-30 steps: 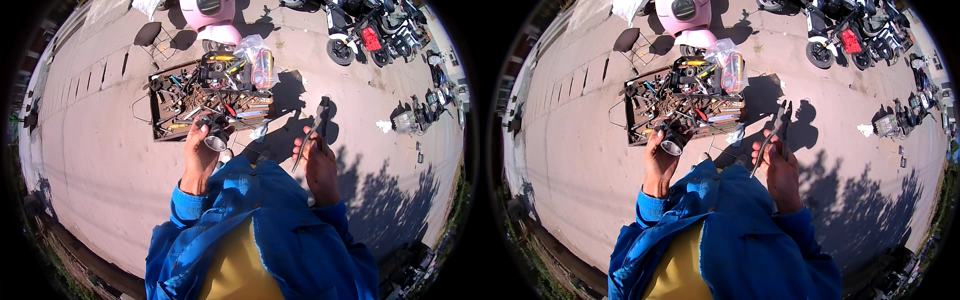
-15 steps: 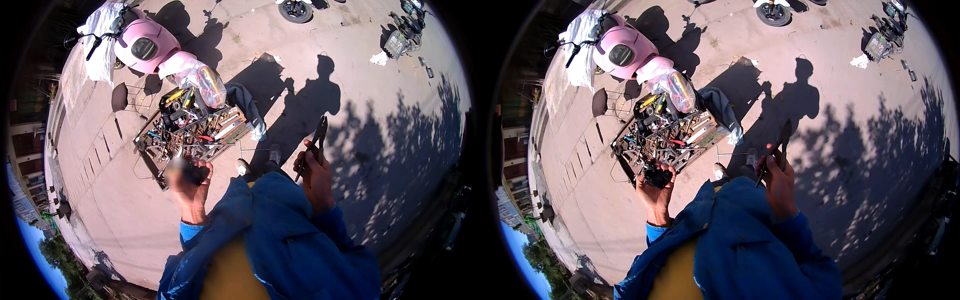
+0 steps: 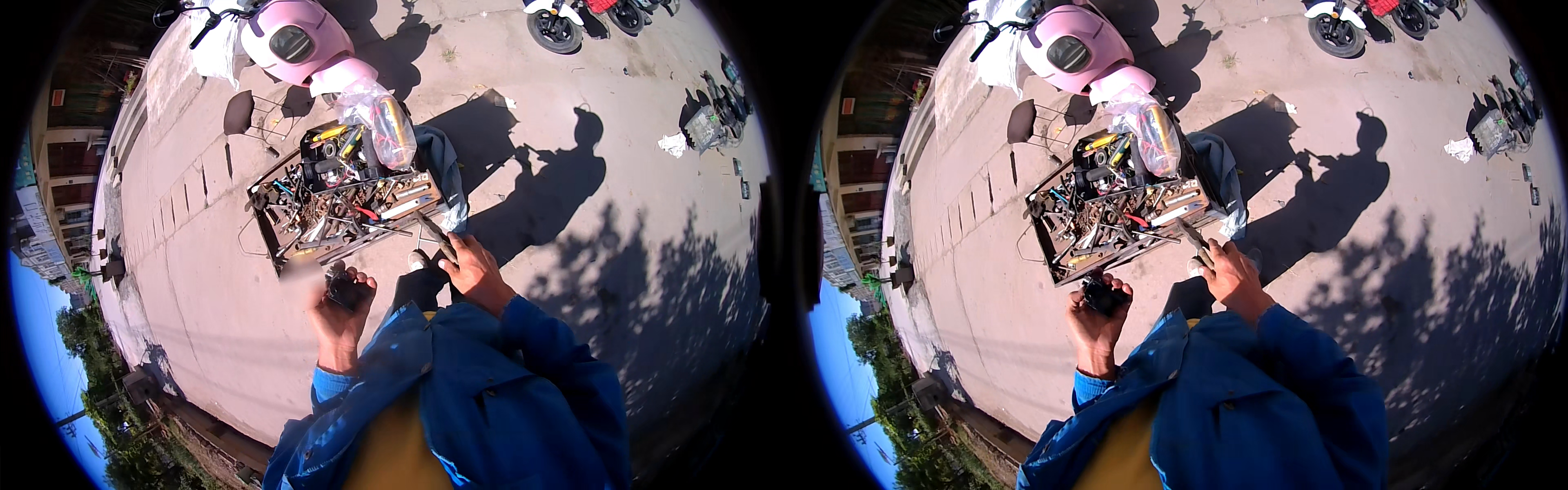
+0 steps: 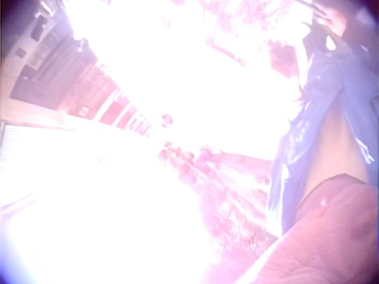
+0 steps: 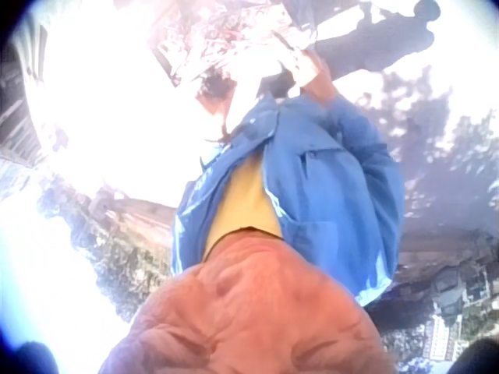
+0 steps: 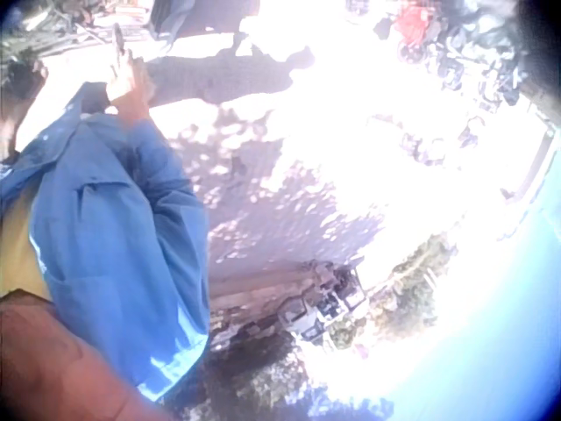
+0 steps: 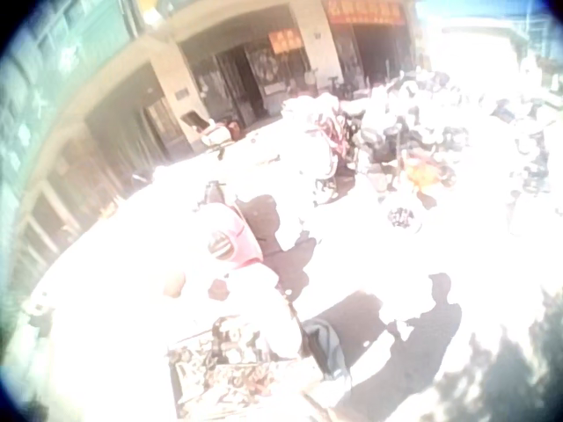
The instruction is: The person uses pliers to manipulate a small black mechanical component, likely a scooter part, held in their hands. They repeatedly squeeze and adjust the component while standing in an outdoor area with parked scooters and a tool cart nearby. The person briefly moves a large white plastic sheet before returning to the component.
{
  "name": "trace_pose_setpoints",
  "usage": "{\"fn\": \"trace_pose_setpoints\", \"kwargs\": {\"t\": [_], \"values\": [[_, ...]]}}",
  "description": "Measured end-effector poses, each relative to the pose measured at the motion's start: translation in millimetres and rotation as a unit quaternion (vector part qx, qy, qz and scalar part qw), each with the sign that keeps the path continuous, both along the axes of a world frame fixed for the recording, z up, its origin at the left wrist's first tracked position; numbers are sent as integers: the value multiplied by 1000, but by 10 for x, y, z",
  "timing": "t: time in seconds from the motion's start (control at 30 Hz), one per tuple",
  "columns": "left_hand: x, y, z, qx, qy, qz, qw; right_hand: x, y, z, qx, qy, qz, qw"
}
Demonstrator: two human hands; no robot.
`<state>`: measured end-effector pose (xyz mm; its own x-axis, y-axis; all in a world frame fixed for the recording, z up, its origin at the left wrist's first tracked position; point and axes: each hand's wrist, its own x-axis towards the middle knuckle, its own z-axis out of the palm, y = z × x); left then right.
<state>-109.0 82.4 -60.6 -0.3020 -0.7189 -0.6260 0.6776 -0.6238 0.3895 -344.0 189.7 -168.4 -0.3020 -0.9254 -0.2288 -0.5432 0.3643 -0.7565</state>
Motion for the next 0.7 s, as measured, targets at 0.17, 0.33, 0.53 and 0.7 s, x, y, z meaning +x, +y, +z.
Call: {"fn": "trace_pose_setpoints", "kwargs": {"t": [0.17,0.33,0.53,0.7], "values": [[230,-12,71,16,13,40,999,166,-848,-656,79,99,115,985],[572,21,-38,21,59,71,996,411,-1300,-1142,-30,209,148,966],[746,-229,-45,53,18,46,997,380,-1044,-1027,-137,132,-2,982],[720,-440,-440,78,61,-22,995,108,-93,-1759,-68,-12,-278,958]]}}
